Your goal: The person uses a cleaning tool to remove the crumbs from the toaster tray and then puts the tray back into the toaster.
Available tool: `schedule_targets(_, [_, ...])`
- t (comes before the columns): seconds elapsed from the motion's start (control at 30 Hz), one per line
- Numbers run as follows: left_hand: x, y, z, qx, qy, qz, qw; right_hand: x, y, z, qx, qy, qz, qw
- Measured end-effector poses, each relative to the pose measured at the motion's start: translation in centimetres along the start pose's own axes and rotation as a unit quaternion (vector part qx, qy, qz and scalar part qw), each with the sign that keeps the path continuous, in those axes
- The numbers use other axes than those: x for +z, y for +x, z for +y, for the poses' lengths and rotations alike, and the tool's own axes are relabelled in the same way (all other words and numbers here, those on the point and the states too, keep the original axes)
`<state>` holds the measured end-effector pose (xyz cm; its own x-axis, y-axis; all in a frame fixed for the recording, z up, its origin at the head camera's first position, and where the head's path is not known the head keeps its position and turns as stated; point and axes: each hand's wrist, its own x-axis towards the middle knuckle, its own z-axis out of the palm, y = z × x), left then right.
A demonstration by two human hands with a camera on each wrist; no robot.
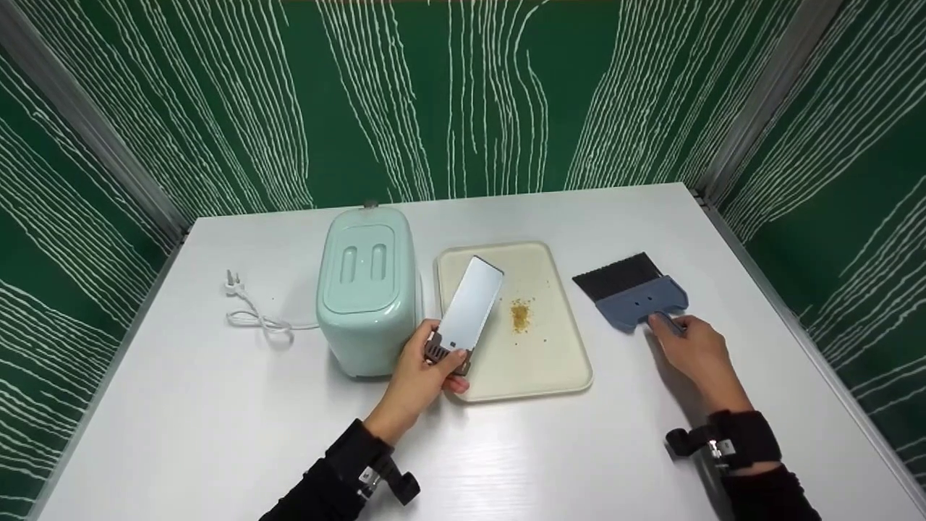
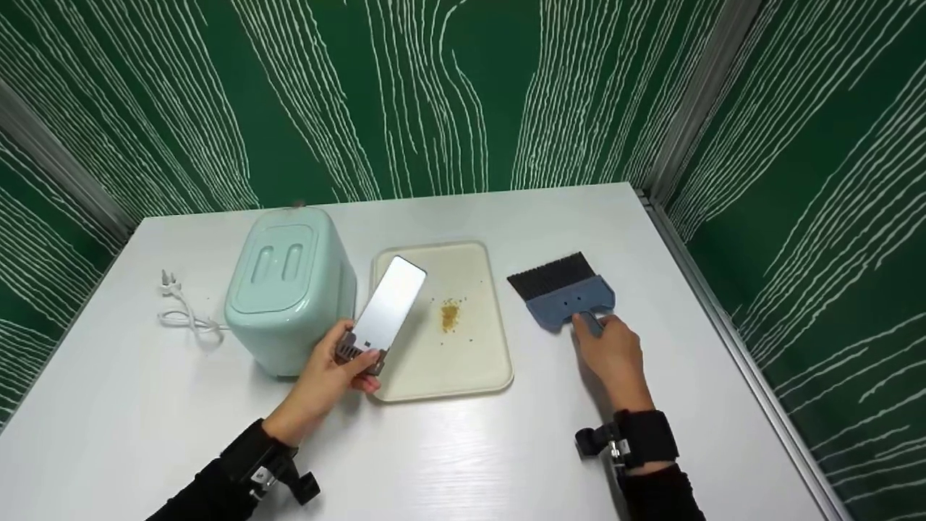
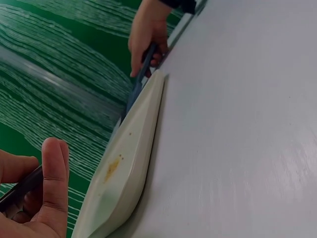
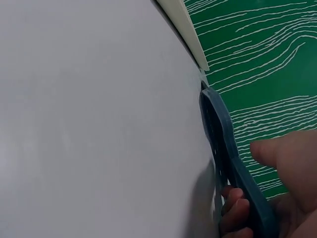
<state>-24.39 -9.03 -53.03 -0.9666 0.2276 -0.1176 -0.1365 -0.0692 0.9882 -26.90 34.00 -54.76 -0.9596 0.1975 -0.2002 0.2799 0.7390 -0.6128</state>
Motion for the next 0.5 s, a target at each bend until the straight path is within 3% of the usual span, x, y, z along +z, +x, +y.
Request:
schedule_targets(0.3, [0.45,0.13,-0.3,-0.015,-0.03,0.011,0.9994,0.72,0.05,-0.15,-0.029,0.001,0.043,0.9987])
schedule_targets(0.5, [0.72,0.31,-0.66,-0.024,-0.052,0.021,0.9982,0.94,0.0,-0.18,-0.013,-0.006,0.058,0.9982])
